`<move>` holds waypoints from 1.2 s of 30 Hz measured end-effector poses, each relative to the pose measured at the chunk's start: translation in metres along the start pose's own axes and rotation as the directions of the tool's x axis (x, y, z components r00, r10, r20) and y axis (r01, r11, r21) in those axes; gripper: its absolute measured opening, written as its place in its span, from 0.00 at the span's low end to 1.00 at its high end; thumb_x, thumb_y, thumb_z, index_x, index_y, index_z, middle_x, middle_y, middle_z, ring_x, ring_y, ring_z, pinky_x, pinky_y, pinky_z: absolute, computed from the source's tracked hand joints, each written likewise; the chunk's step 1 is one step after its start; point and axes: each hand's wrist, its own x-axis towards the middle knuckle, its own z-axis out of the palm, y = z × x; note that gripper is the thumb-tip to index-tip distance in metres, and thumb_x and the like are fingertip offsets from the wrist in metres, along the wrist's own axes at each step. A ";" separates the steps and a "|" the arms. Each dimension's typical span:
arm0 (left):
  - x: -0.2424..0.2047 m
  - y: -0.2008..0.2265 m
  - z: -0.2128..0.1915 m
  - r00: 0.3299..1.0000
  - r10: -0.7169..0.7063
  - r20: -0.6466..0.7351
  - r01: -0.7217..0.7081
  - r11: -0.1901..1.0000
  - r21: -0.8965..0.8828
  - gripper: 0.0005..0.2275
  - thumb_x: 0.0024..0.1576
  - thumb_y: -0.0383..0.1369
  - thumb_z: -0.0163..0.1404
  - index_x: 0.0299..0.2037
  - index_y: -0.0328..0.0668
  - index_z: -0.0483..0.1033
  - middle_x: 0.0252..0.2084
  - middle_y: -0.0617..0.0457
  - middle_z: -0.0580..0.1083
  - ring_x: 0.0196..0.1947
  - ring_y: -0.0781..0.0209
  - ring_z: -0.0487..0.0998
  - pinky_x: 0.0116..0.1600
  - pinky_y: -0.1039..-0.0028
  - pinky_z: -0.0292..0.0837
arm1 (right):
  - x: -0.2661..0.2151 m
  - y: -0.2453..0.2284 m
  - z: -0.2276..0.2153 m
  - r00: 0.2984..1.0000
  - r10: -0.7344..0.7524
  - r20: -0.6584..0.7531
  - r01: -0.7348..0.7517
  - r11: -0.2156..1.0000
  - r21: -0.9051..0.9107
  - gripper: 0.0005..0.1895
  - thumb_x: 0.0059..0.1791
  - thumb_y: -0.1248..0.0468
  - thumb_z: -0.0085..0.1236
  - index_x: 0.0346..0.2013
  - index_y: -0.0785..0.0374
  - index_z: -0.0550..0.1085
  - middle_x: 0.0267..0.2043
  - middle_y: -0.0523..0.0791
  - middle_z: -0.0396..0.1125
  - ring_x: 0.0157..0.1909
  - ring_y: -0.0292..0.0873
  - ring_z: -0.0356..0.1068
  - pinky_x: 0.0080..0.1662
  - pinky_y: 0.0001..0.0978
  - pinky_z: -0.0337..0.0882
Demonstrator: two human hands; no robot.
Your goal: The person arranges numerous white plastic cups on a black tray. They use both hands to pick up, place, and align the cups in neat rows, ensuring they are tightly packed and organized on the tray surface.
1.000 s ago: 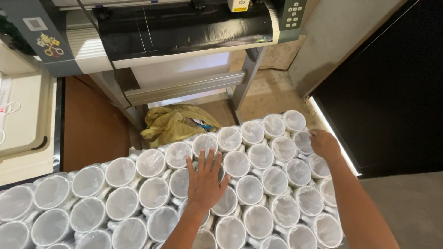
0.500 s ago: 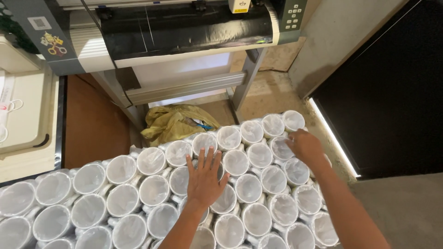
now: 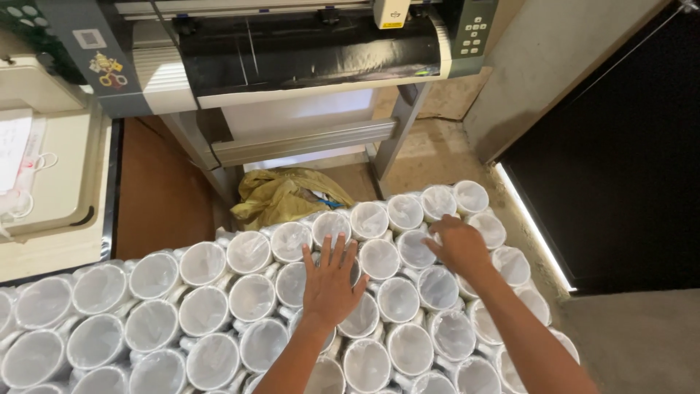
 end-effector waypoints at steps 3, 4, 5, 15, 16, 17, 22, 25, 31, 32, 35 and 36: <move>-0.002 0.000 0.000 1.000 0.005 0.000 -0.005 1.000 -0.006 0.31 0.60 0.51 0.44 0.70 0.45 0.58 0.74 0.45 0.53 0.74 0.42 0.47 0.71 0.33 0.29 | 0.006 -0.007 0.018 0.997 -0.061 0.045 0.070 0.969 -0.237 0.18 0.44 0.50 0.64 0.30 0.63 0.78 0.37 0.49 0.72 0.42 0.53 0.74 0.42 0.47 0.74; -0.001 0.000 0.000 1.000 0.000 -0.001 0.000 1.000 -0.004 0.31 0.60 0.51 0.44 0.70 0.45 0.58 0.74 0.45 0.53 0.74 0.42 0.47 0.71 0.33 0.29 | 0.009 -0.008 0.020 0.997 -0.066 0.045 0.075 0.969 -0.235 0.18 0.44 0.50 0.64 0.30 0.63 0.78 0.37 0.49 0.72 0.42 0.53 0.74 0.42 0.47 0.74; -0.001 -0.001 0.001 1.000 0.005 -0.003 -0.005 1.000 -0.009 0.31 0.60 0.51 0.44 0.70 0.45 0.58 0.74 0.45 0.53 0.74 0.42 0.47 0.71 0.33 0.29 | 0.013 -0.011 0.021 0.998 -0.030 0.050 0.042 0.966 -0.257 0.19 0.45 0.49 0.63 0.31 0.64 0.77 0.37 0.49 0.72 0.41 0.53 0.74 0.42 0.46 0.74; -0.011 -0.019 0.006 0.986 0.082 -0.147 -0.107 0.980 -0.170 0.29 0.59 0.46 0.51 0.67 0.38 0.63 0.72 0.38 0.57 0.74 0.39 0.50 0.71 0.37 0.34 | 0.003 -0.054 0.011 0.996 0.057 -0.065 -0.058 0.998 -0.009 0.15 0.44 0.55 0.63 0.38 0.63 0.77 0.40 0.51 0.73 0.41 0.55 0.74 0.43 0.46 0.74; -0.013 -0.023 0.002 0.986 0.079 -0.147 -0.104 0.981 -0.167 0.29 0.59 0.46 0.51 0.67 0.38 0.63 0.72 0.38 0.57 0.74 0.39 0.50 0.71 0.37 0.34 | 0.003 -0.061 0.015 0.996 0.055 -0.064 -0.055 0.998 -0.005 0.15 0.44 0.55 0.63 0.38 0.63 0.77 0.40 0.51 0.73 0.41 0.55 0.74 0.43 0.46 0.74; -0.016 -0.028 -0.002 0.978 0.075 -0.194 -0.114 0.973 -0.199 0.27 0.57 0.42 0.53 0.64 0.36 0.66 0.68 0.38 0.60 0.71 0.40 0.55 0.70 0.42 0.41 | 0.003 -0.069 0.018 0.995 -0.067 -0.081 0.072 0.995 0.070 0.15 0.43 0.57 0.63 0.38 0.62 0.77 0.40 0.51 0.73 0.41 0.55 0.74 0.42 0.47 0.74; -0.037 -0.038 -0.034 0.975 -0.045 -0.220 -0.004 0.976 -0.217 0.19 0.52 0.35 0.58 0.53 0.37 0.73 0.53 0.43 0.69 0.58 0.44 0.67 0.62 0.52 0.58 | 0.009 -0.081 0.045 0.959 -0.256 -0.117 0.254 0.967 -0.032 0.16 0.43 0.56 0.63 0.39 0.64 0.76 0.39 0.52 0.73 0.41 0.56 0.74 0.41 0.48 0.73; -0.050 -0.048 -0.044 0.980 -0.129 -0.150 0.107 0.984 -0.143 0.15 0.53 0.35 0.58 0.48 0.39 0.75 0.47 0.46 0.69 0.52 0.47 0.68 0.56 0.54 0.60 | 0.016 -0.079 0.053 0.993 -0.110 0.039 0.113 0.991 -0.070 0.12 0.48 0.55 0.62 0.35 0.60 0.76 0.37 0.49 0.74 0.42 0.53 0.75 0.43 0.47 0.74; -0.077 -0.061 -0.048 0.978 -0.055 -0.200 0.029 0.991 -0.132 0.16 0.51 0.33 0.58 0.49 0.38 0.75 0.48 0.47 0.70 0.52 0.47 0.68 0.56 0.55 0.59 | 0.016 -0.096 0.039 0.996 -0.008 0.088 0.008 1.000 0.009 0.12 0.47 0.56 0.62 0.34 0.61 0.76 0.37 0.50 0.74 0.41 0.54 0.75 0.42 0.48 0.73; -0.081 -0.061 -0.053 0.978 -0.042 -0.204 0.016 0.991 -0.129 0.15 0.51 0.32 0.57 0.48 0.37 0.76 0.48 0.47 0.70 0.52 0.48 0.68 0.56 0.55 0.59 | 0.015 -0.102 0.036 0.998 -0.051 0.041 0.053 0.998 -0.040 0.11 0.46 0.56 0.63 0.34 0.62 0.76 0.37 0.51 0.74 0.43 0.54 0.74 0.43 0.47 0.73; -0.094 -0.064 -0.062 0.985 -0.035 -0.170 0.012 0.991 -0.133 0.12 0.53 0.31 0.56 0.45 0.37 0.77 0.47 0.47 0.71 0.52 0.49 0.68 0.57 0.56 0.59 | 0.005 -0.125 0.038 0.989 -0.144 -0.041 0.148 0.984 0.102 0.08 0.44 0.61 0.61 0.34 0.62 0.78 0.40 0.51 0.75 0.43 0.55 0.74 0.44 0.47 0.74; -0.097 -0.065 -0.065 0.991 -0.033 -0.129 0.015 0.990 -0.140 0.09 0.54 0.30 0.55 0.44 0.37 0.78 0.46 0.48 0.71 0.52 0.49 0.68 0.58 0.57 0.59 | 0.002 -0.134 0.040 0.980 -0.177 -0.088 0.196 0.937 0.288 0.08 0.44 0.65 0.58 0.36 0.62 0.79 0.42 0.51 0.76 0.42 0.55 0.74 0.44 0.48 0.74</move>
